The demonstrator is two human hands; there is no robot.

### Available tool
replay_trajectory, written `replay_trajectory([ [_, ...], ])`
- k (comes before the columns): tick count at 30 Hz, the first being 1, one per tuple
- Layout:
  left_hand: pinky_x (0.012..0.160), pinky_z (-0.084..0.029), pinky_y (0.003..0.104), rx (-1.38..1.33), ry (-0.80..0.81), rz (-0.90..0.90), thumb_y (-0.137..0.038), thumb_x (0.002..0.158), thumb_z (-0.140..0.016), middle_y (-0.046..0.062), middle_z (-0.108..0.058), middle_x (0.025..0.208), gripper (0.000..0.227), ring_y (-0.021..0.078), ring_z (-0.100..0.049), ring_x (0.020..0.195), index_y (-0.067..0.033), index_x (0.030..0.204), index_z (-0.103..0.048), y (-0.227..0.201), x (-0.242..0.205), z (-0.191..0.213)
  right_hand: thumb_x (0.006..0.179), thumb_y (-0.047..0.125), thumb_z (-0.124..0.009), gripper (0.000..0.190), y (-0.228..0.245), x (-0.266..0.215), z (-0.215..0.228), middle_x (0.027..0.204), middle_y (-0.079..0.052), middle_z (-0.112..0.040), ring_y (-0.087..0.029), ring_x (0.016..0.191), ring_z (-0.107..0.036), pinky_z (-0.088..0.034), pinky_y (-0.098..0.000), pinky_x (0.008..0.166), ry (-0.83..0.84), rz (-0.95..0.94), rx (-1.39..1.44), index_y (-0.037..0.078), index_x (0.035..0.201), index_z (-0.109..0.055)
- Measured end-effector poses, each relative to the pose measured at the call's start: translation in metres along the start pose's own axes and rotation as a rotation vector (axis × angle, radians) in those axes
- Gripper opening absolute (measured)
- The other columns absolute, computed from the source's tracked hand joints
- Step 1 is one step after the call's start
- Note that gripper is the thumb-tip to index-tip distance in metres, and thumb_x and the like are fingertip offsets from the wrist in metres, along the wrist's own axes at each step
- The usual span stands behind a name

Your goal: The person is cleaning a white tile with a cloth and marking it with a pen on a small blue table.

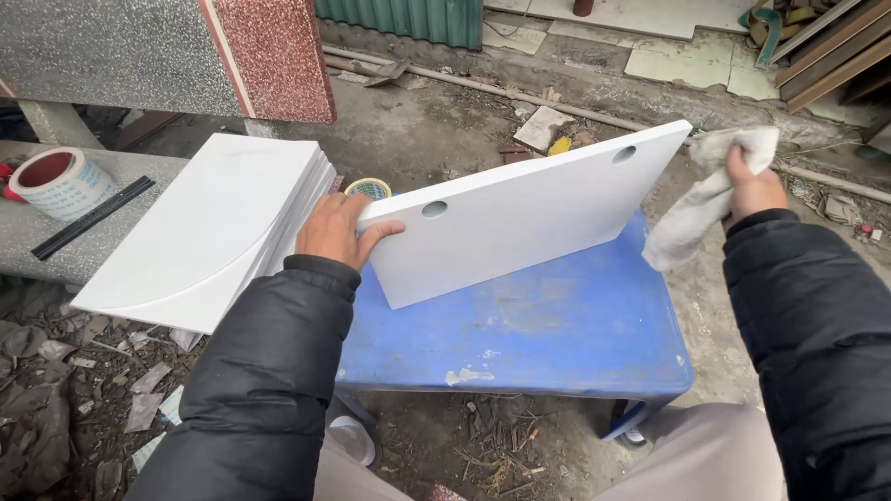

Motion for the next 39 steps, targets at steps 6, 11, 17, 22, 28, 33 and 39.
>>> replay_trajectory([
  [6, 0.096, -0.054, 0.031, -0.671, 0.006, 0.287, -0.049, 0.085, -0.104, 0.001, -0.054, 0.125, 0.049, 0.0157, -0.061, 0.115, -0.0184, 0.117, -0.083, 0.027, -0.003, -0.031, 0.104, 0.071, -0.08, 0.067, -0.053, -0.063, -0.032, 0.13, -0.003, -0.088, -0.023, 0.125, -0.089, -0.074, -0.0486, 0.11, 0.021, -0.126, 0.387, 0.018, 0.144, -0.071],
  [11, 0.084, -0.067, 0.045, -0.932, -0.417, 0.512, -0.092, 0.09, -0.067, 0.011, -0.086, 0.103, 0.096, 0.0256, -0.083, 0.102, -0.0025, 0.121, -0.086, 0.036, -0.025, -0.102, 0.106, 0.07, -0.069, 0.079, -0.089, -0.159, -0.027, 0.161, -0.009, -0.076, -0.026, 0.147, -0.076, -0.063, -0.0462, 0.126, 0.044, -0.193, 0.448, 0.016, 0.164, -0.063],
  [17, 0.067, -0.05, 0.039, -0.856, -0.463, 0.797, -0.07, 0.099, -0.081, 0.001, -0.071, 0.07, 0.066, 0.0127, -0.065, 0.073, -0.0071, 0.079, -0.079, -0.026, -0.017, -0.023, 0.11, 0.07, -0.071, 0.075, -0.092, -0.228, 0.036, 0.157, -0.001, -0.08, -0.018, 0.143, -0.08, -0.069, -0.036, 0.119, -0.259, -0.289, 0.379, 0.015, 0.161, -0.065],
  [22, 0.079, -0.056, 0.038, -0.787, -0.208, 1.108, -0.08, 0.099, -0.072, 0.004, -0.075, 0.079, 0.076, 0.0191, -0.071, 0.079, -0.0085, 0.076, -0.078, -0.016, -0.055, 0.0, 0.106, 0.069, -0.086, 0.084, -0.101, -0.253, 0.076, 0.166, -0.003, -0.079, -0.021, 0.149, -0.084, -0.074, -0.0468, 0.12, -0.397, -0.224, 0.478, 0.012, 0.163, -0.061],
  [28, 0.08, -0.048, 0.038, -0.793, -0.004, 1.311, -0.088, 0.095, -0.073, 0.005, -0.064, 0.079, 0.081, 0.022, -0.06, 0.076, -0.0133, 0.07, -0.054, 0.028, -0.135, -0.065, 0.101, 0.067, -0.086, 0.077, -0.092, -0.276, 0.091, 0.157, 0.006, -0.084, -0.01, 0.141, -0.086, -0.074, -0.0322, 0.116, -0.433, -0.233, 0.355, 0.017, 0.158, -0.07],
  [33, 0.075, -0.043, 0.036, -0.816, 0.082, 1.35, -0.091, 0.092, -0.075, 0.003, -0.053, 0.07, 0.087, 0.0215, -0.052, 0.068, -0.0181, 0.067, -0.036, 0.044, -0.147, -0.094, 0.097, 0.049, -0.082, 0.049, -0.097, -0.289, 0.088, 0.124, 0.018, -0.084, -0.003, 0.108, -0.083, -0.067, -0.0221, 0.084, -0.4, -0.398, 0.238, 0.026, 0.14, -0.081],
  [39, 0.078, -0.041, 0.042, -0.709, 0.147, 1.289, -0.1, 0.091, -0.064, 0.008, -0.052, 0.078, 0.091, 0.0276, -0.055, 0.075, -0.0135, 0.071, -0.043, 0.117, -0.145, -0.191, 0.091, 0.013, -0.061, 0.046, -0.117, -0.29, 0.061, 0.129, 0.007, -0.08, -0.021, 0.125, -0.078, -0.061, -0.0405, 0.118, -0.085, -0.438, 0.486, 0.024, 0.134, -0.074],
])
Point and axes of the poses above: each hand's wrist, its own x-axis towards the middle knuckle, its own z-axis out of the back of the hand, y = z × x, the point moved 8 cm from there along x, towards the middle knuckle
